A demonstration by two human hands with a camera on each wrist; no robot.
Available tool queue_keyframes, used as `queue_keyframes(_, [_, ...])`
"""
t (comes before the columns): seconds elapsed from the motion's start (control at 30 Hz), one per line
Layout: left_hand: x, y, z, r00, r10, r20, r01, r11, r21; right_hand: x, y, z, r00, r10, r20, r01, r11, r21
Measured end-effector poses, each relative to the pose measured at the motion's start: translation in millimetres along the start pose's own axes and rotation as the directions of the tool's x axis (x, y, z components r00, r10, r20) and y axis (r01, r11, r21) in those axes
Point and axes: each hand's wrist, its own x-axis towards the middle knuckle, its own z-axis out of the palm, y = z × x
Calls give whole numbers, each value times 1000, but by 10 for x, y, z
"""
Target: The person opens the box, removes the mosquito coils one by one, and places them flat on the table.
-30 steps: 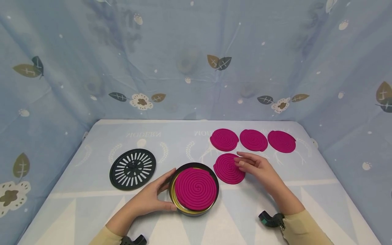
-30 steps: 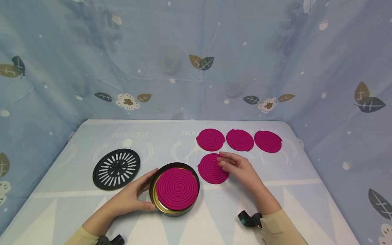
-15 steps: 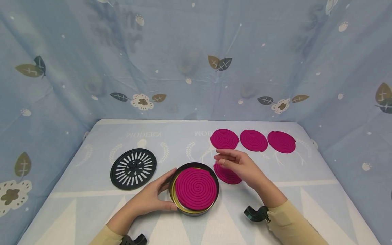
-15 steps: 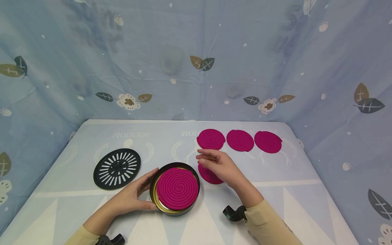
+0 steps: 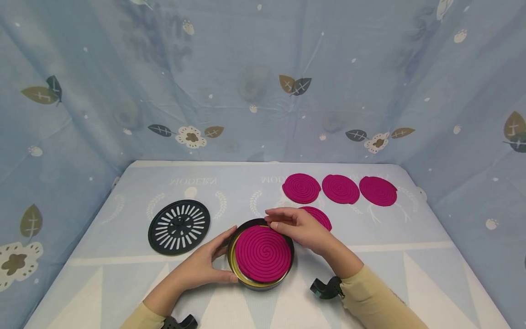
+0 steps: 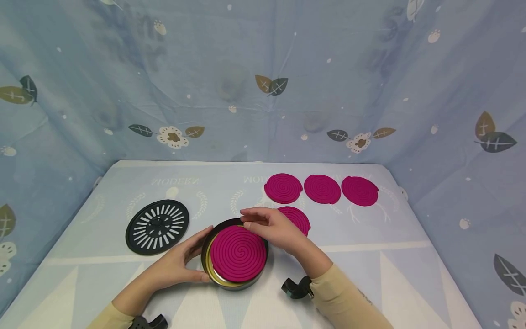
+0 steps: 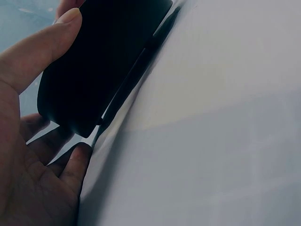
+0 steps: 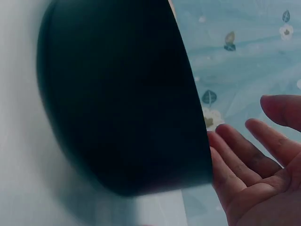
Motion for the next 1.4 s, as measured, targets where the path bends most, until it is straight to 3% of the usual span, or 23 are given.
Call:
queue_keyframes(0.4, [-2, 11, 0, 1000, -5, 12, 5, 1000, -20, 94, -73, 196, 999, 0, 36, 6, 988, -151])
queue_keyframes(0.6, [0, 6, 0, 1000, 2, 13, -2, 1000, -16, 110, -110, 243, 995, 13, 95, 4, 984, -180])
queue_keyframes(1.4, [4, -8, -10, 1000, 7, 19, -7, 1000, -6, 118, -126, 247, 993, 11, 119, 20, 965, -260])
